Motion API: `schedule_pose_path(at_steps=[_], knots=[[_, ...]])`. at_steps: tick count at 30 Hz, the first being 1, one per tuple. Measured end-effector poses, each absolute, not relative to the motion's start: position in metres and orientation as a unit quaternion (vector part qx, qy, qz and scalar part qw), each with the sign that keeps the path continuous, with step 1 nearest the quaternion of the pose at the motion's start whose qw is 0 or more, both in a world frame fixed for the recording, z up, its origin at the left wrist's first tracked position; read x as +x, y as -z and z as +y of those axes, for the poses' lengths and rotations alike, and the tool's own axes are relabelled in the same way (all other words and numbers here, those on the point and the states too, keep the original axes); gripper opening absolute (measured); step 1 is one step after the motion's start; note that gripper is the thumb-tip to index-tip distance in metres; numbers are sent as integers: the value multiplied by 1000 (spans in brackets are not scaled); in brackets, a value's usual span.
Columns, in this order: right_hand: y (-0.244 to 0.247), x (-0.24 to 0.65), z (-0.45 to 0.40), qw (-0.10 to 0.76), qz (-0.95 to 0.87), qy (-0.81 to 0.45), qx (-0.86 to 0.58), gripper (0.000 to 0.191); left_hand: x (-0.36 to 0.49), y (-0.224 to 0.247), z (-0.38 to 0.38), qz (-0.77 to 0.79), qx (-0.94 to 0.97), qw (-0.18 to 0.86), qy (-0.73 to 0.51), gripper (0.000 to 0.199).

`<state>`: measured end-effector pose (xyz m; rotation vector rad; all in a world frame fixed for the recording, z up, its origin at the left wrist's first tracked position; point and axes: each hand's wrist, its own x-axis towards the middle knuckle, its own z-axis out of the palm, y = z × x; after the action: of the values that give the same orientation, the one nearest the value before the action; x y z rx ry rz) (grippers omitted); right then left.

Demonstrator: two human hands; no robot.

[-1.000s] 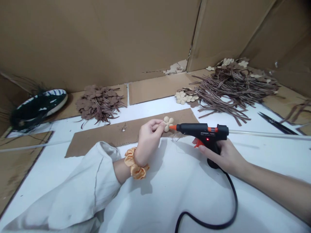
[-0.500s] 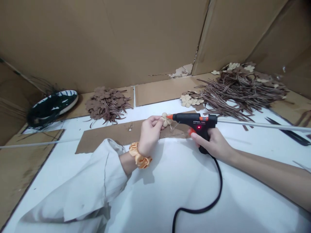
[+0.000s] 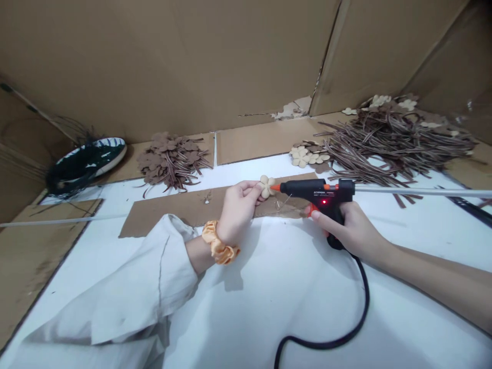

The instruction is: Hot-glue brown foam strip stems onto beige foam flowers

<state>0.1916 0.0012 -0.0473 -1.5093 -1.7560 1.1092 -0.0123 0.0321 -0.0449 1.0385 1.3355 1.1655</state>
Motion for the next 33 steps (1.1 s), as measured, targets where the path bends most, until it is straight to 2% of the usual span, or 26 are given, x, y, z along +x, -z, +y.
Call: schedule_pose_path(at_steps=[8,19,33], knots=[[45,190,2,303,-679,-398,-538,27,-9,41,29,562,446,504,-480,10],[44,191,2,288,-672,-416,-541,26,-9,41,28,565,459,497,-471,14],[46,192,3,297,-677,-415,-530,25,-10,43,31,570,422,520,-477,9]])
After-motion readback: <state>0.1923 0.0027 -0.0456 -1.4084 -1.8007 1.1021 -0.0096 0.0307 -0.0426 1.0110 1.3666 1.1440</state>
